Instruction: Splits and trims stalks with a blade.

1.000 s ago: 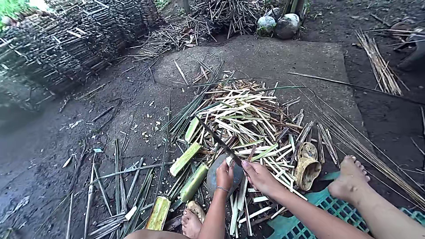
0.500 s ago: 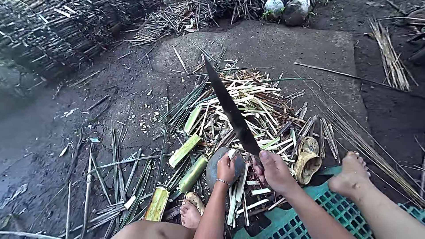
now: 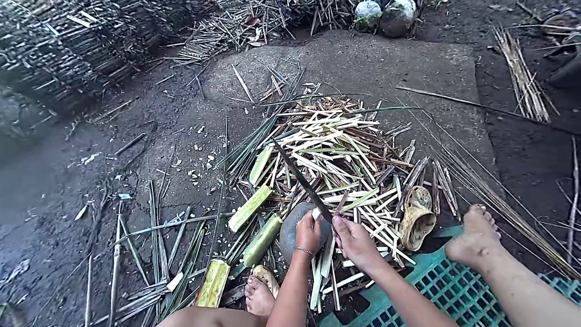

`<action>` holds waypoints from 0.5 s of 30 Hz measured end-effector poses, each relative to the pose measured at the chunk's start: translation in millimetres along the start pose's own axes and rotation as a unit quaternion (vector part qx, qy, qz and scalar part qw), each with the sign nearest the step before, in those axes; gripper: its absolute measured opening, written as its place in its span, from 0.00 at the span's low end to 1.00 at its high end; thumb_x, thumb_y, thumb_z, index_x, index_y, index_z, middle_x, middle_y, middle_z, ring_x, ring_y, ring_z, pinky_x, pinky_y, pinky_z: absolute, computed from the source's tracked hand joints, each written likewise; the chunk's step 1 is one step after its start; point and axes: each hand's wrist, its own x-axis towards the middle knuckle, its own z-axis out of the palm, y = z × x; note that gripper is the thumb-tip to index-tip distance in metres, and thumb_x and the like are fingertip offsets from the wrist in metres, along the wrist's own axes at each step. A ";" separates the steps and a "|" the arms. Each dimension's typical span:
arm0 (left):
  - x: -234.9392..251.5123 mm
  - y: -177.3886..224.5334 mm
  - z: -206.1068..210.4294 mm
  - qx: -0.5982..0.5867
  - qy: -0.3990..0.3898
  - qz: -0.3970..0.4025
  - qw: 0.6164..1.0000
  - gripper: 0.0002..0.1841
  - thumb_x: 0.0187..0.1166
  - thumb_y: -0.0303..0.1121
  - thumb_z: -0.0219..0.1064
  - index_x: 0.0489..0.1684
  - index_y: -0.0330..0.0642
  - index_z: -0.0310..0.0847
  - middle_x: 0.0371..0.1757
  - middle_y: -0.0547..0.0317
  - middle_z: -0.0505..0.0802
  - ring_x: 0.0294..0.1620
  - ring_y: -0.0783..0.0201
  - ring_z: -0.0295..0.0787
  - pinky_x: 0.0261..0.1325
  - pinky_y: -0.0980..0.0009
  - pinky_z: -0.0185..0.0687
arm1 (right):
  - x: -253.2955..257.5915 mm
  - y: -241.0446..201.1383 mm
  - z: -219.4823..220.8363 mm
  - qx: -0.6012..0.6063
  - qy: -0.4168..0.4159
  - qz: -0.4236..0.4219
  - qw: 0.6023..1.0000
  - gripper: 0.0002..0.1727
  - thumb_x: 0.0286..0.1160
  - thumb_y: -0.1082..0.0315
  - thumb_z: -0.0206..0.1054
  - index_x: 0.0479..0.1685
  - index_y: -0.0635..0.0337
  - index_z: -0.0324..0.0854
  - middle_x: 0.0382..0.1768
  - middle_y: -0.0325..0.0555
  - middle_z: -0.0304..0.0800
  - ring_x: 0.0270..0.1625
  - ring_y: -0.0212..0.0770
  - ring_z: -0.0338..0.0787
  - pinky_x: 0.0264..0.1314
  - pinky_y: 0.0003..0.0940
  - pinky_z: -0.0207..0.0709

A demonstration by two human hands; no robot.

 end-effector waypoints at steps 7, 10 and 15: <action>-1.8 1.7 -1.4 0.004 -0.004 -0.008 1.000 0.14 0.83 0.28 0.63 0.56 0.25 0.86 0.47 0.38 0.94 0.51 0.50 0.94 0.64 0.53 0.83 | -0.4 -7.8 -0.1 -0.005 0.018 -0.019 1.000 0.27 0.93 0.50 0.43 0.32 0.56 0.79 0.15 0.30 0.69 0.14 0.25 0.71 0.20 0.25 0.71; -2.1 0.3 -1.2 0.001 -0.003 -0.006 1.000 0.13 0.83 0.27 0.62 0.55 0.25 0.86 0.46 0.38 0.94 0.50 0.50 0.94 0.63 0.53 0.84 | 5.0 5.7 5.7 -0.013 0.012 0.021 1.000 0.28 0.95 0.50 0.43 0.32 0.60 0.79 0.16 0.34 0.69 0.15 0.30 0.71 0.22 0.29 0.71; -6.2 1.9 -1.8 0.002 0.008 0.007 1.000 0.13 0.83 0.27 0.62 0.53 0.25 0.87 0.45 0.39 0.95 0.50 0.50 0.94 0.62 0.53 0.84 | 0.2 3.4 4.2 -0.021 0.005 0.032 0.999 0.28 0.95 0.50 0.43 0.32 0.59 0.79 0.16 0.34 0.70 0.16 0.30 0.72 0.23 0.30 0.71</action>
